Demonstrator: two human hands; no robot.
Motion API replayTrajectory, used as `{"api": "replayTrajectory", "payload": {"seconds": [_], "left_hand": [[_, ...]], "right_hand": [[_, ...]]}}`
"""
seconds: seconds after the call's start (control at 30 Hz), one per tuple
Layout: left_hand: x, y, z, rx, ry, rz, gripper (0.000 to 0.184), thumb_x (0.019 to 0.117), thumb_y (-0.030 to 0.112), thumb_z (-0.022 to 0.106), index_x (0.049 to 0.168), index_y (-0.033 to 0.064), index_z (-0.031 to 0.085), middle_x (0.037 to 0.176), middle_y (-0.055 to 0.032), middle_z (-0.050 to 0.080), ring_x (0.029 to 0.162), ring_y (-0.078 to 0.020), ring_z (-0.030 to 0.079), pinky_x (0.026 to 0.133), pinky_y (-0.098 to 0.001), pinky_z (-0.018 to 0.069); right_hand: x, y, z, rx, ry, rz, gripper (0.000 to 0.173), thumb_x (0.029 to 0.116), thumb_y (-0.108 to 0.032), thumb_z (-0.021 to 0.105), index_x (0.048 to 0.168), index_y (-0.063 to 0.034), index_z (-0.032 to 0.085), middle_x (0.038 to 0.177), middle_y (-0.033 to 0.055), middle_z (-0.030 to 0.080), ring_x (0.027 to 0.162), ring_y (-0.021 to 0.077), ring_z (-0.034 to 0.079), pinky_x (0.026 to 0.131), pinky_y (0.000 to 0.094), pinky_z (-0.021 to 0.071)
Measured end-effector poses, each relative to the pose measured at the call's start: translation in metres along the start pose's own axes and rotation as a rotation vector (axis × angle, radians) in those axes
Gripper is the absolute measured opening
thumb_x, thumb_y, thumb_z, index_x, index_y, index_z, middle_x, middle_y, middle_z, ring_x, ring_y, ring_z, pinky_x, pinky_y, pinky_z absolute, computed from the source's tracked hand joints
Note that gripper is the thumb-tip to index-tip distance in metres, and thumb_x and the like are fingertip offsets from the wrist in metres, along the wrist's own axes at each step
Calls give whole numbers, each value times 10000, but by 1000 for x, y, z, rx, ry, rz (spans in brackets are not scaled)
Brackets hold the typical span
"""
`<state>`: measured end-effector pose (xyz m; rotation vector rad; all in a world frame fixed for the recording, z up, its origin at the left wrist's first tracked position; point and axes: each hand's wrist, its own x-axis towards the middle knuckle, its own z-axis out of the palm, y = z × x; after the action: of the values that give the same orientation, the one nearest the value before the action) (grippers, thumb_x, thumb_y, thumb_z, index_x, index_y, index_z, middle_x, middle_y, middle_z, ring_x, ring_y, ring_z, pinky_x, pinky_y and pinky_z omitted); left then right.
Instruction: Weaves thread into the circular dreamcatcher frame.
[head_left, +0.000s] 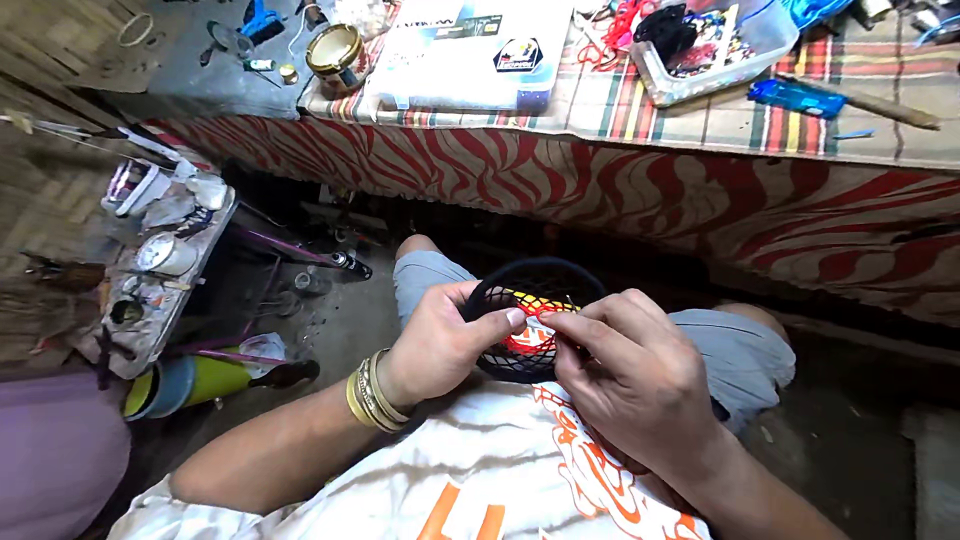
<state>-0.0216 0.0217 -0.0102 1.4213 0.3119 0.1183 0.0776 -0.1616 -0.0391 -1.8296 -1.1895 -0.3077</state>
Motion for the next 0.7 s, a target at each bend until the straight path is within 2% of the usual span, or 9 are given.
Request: {"api": "replayTrajectory", "payload": {"seconds": [0.17,0.43,0.57,0.7], "left_hand": [[-4,-1,4,72,13,18,95,922,23,670,975,12,748,883,-67,759,825,-107,730,792,-290,618],[-4,-3,1,59,0,38,87,926,23,673,968,28,749,879,-47,756,822,-91,724,789,-282,616],[-5,-2,-4,7,-44,35,101,940,26,667,1006,12,742,918,-72,758,867,-121,730,836,-318,616],[-7,-1,-3,19,-46,41,92,934,29,679,988,26,753,916,-54,759,861,-98,724,826,-296,611]], "right_hand": [[-6,2,0,40,-30,-38,195,935,-103,632,1027,-130,802,835,33,683,815,144,597,681,259,468],[-8,5,-2,62,-46,-75,190,950,-109,628,1050,-135,788,857,43,684,829,157,606,692,269,483],[-8,5,-2,58,-53,-87,182,956,-112,632,1055,-130,784,863,50,678,832,165,606,700,276,490],[-7,2,-1,60,-53,-105,190,955,-112,638,1068,-155,785,863,34,685,820,165,598,688,290,475]]}}
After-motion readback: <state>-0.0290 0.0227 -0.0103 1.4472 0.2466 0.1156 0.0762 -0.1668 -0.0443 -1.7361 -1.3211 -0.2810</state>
